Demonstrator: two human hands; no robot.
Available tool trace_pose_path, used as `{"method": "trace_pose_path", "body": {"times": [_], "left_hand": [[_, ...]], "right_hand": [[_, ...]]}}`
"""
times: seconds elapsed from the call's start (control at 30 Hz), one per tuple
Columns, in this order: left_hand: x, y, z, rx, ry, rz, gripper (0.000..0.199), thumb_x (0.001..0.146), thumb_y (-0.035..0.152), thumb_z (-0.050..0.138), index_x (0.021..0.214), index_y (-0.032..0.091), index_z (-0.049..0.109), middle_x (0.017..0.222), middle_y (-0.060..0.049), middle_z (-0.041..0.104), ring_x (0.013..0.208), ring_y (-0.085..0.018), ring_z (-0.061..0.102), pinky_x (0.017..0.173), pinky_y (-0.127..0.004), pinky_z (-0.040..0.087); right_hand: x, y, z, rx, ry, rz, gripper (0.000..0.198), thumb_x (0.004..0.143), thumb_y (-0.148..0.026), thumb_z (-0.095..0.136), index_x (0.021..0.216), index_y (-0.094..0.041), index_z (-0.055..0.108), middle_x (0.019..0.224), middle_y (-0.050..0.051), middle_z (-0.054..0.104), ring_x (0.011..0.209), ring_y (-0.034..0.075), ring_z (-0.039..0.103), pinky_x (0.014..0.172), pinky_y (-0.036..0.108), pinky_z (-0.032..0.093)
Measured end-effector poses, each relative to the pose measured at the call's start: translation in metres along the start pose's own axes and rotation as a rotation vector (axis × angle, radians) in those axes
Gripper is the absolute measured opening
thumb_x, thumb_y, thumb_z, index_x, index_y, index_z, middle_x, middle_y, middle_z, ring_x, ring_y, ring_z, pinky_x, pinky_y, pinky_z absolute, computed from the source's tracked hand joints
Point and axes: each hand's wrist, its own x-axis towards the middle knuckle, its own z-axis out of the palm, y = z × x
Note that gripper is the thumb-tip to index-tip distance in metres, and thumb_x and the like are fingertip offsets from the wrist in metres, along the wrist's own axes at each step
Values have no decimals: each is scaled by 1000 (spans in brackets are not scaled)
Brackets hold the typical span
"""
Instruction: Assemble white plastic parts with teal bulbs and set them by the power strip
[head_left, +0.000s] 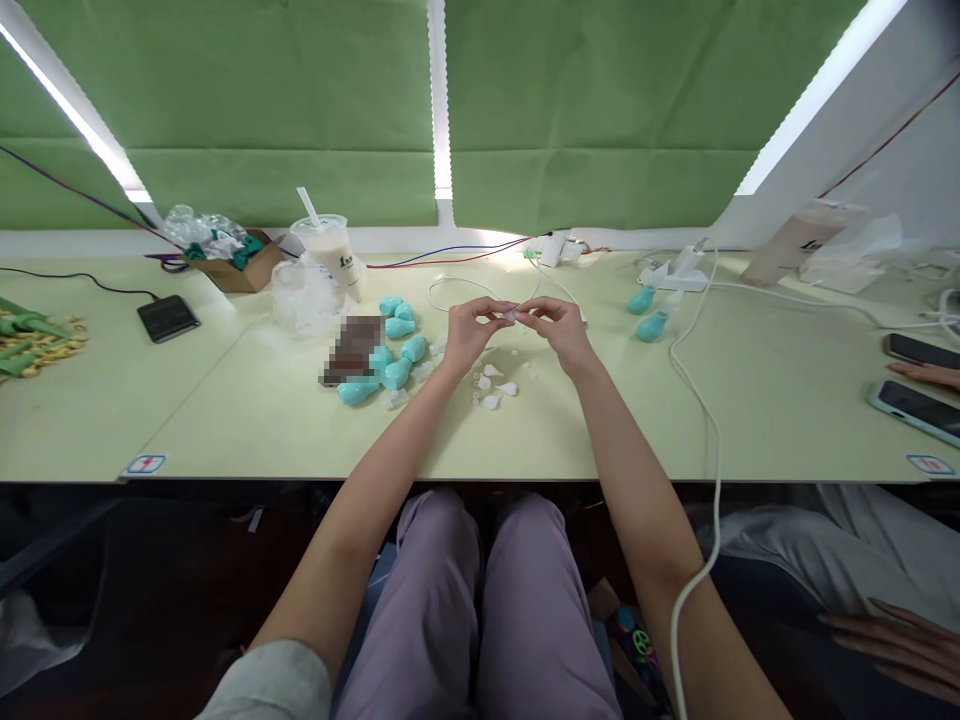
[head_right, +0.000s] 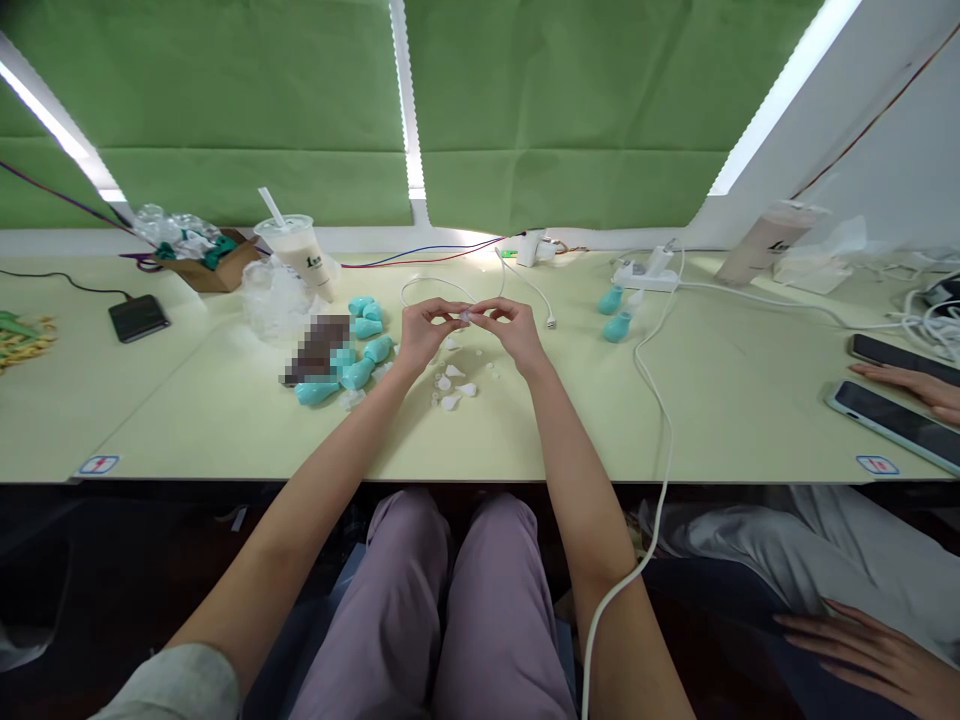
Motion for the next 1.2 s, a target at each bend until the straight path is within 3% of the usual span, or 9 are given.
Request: {"method": "trace_pose_path", "body": {"times": [0.27, 0.57, 0.8, 1.0, 1.2], "left_hand": [[0, -1, 1, 31, 17, 13, 6, 70, 24, 70, 74, 19, 72, 84, -3, 74, 80, -18, 67, 73, -32, 52], [-2, -2, 4, -3, 30, 49, 6, 72, 25, 69, 75, 20, 72, 84, -4, 74, 85, -19, 68, 73, -33, 52], [-3, -2, 6, 12, 37, 27, 6, 71, 25, 69, 74, 20, 72, 83, -3, 74, 82, -19, 68, 72, -33, 53], [-5, -1, 5, 32, 54, 11, 5, 70, 23, 69, 73, 21, 73, 81, -2, 74, 83, -19, 68, 75, -34, 53], [-4, -4, 5, 23, 50, -14, 7, 67, 18, 69, 74, 20, 73, 84, -2, 75, 84, -18, 68, 75, -32, 53]], "right_hand": [[-2, -4, 0, 4, -23, 43, 19, 64, -39, 75, 75, -24, 71, 82, 0, 70, 70, 13, 56, 60, 27, 44], [-1, -2, 2, -32, 39, -24, 15, 64, -37, 75, 71, -24, 71, 81, 1, 71, 73, 14, 57, 69, 29, 46], [-1, 6, 6, 82, 13, 151, 24, 61, -43, 74, 73, -23, 68, 79, 0, 69, 69, 12, 53, 50, 21, 33], [-2, 11, 9, 193, -19, 201, 27, 58, -43, 75, 73, -23, 65, 85, -1, 69, 71, 10, 54, 50, 19, 34], [-1, 14, 10, 201, 12, 220, 30, 56, -45, 75, 75, -23, 67, 77, -1, 67, 70, 10, 54, 51, 20, 36]]}}
